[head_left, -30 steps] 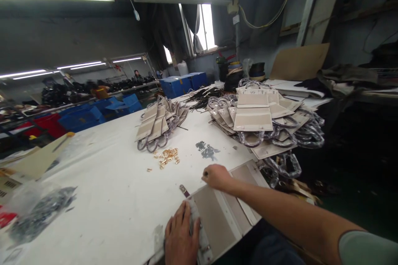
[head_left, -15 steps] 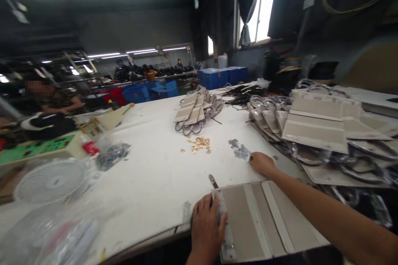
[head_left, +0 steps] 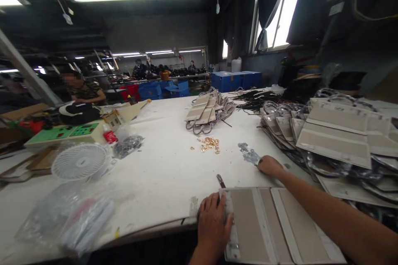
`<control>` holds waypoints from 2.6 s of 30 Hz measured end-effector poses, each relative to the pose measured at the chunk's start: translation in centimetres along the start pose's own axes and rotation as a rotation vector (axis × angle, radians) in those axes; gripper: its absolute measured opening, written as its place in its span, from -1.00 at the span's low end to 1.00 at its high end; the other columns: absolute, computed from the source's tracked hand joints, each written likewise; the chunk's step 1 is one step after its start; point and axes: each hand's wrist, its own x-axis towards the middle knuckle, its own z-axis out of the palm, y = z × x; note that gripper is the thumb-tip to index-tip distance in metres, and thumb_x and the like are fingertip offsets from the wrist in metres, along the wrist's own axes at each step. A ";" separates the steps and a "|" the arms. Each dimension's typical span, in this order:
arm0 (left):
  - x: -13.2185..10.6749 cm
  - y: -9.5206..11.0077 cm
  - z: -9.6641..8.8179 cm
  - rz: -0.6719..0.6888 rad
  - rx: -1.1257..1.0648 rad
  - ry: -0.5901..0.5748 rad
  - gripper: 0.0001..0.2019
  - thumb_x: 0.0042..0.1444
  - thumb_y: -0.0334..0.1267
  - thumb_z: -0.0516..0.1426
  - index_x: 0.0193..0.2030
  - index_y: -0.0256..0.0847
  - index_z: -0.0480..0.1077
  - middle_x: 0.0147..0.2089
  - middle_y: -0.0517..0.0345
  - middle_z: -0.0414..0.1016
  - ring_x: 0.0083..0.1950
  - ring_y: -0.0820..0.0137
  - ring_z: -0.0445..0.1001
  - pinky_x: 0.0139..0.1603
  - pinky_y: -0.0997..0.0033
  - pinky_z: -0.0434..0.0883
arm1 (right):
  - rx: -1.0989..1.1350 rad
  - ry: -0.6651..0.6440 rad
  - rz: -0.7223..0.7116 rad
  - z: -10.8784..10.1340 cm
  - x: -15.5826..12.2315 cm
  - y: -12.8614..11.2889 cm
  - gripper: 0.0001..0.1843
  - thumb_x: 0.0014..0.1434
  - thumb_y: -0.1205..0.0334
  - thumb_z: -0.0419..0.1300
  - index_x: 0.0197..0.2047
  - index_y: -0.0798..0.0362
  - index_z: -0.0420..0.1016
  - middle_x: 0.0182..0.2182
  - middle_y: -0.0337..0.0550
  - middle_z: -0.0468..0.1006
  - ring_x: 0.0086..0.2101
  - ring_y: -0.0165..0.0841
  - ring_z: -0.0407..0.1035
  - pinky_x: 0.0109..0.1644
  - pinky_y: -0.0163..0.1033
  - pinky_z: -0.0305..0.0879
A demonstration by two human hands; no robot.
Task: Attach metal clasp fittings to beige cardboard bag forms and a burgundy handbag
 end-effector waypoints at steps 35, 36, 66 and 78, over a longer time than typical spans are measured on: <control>3.0 0.8 -1.3 -0.171 -0.176 -0.105 -0.57 0.28 -0.21 0.20 0.28 -0.12 0.47 0.23 0.04 0.57 0.28 0.15 0.40 0.30 0.11 0.28 | 0.119 -0.235 -0.532 2.7 -11.7 -9.1 -0.74 0.14 0.25 0.24 -0.13 -0.07 0.70 -0.11 -0.17 0.70 -0.08 -0.21 0.54 -0.05 -0.22 0.32; 3.5 0.7 -1.4 -0.199 -0.184 -0.122 -0.60 0.30 -0.20 0.18 0.26 -0.12 0.48 0.20 0.03 0.59 0.27 0.16 0.42 0.28 0.14 0.29 | 0.114 -0.225 -0.531 2.7 -11.8 -8.9 -0.75 0.15 0.24 0.24 -0.14 -0.07 0.70 -0.10 -0.15 0.69 -0.08 -0.21 0.53 -0.05 -0.22 0.31; 11.5 -2.2 -0.4 -0.472 -0.457 -0.582 -0.78 0.15 -0.10 0.23 -0.28 -0.20 0.61 -0.50 0.18 0.54 -0.53 0.39 0.44 -0.46 0.41 0.25 | 1.898 0.090 -0.189 2.5 -9.7 -10.4 -0.47 0.14 0.00 0.41 -0.57 0.02 0.18 -0.65 -0.43 0.18 -0.70 -0.55 0.06 -0.65 -0.36 0.00; 11.4 -2.2 -0.1 -0.450 -0.512 -0.500 -0.78 0.07 -0.16 0.26 -0.52 -0.22 0.54 -0.63 0.20 0.39 -0.52 0.39 0.37 -0.45 0.41 0.17 | 1.341 -0.014 -0.640 3.3 -11.8 -12.4 -0.47 0.33 0.04 0.28 -0.62 0.04 0.30 -0.67 -0.31 0.31 -0.59 -0.47 0.19 -0.46 -0.28 0.16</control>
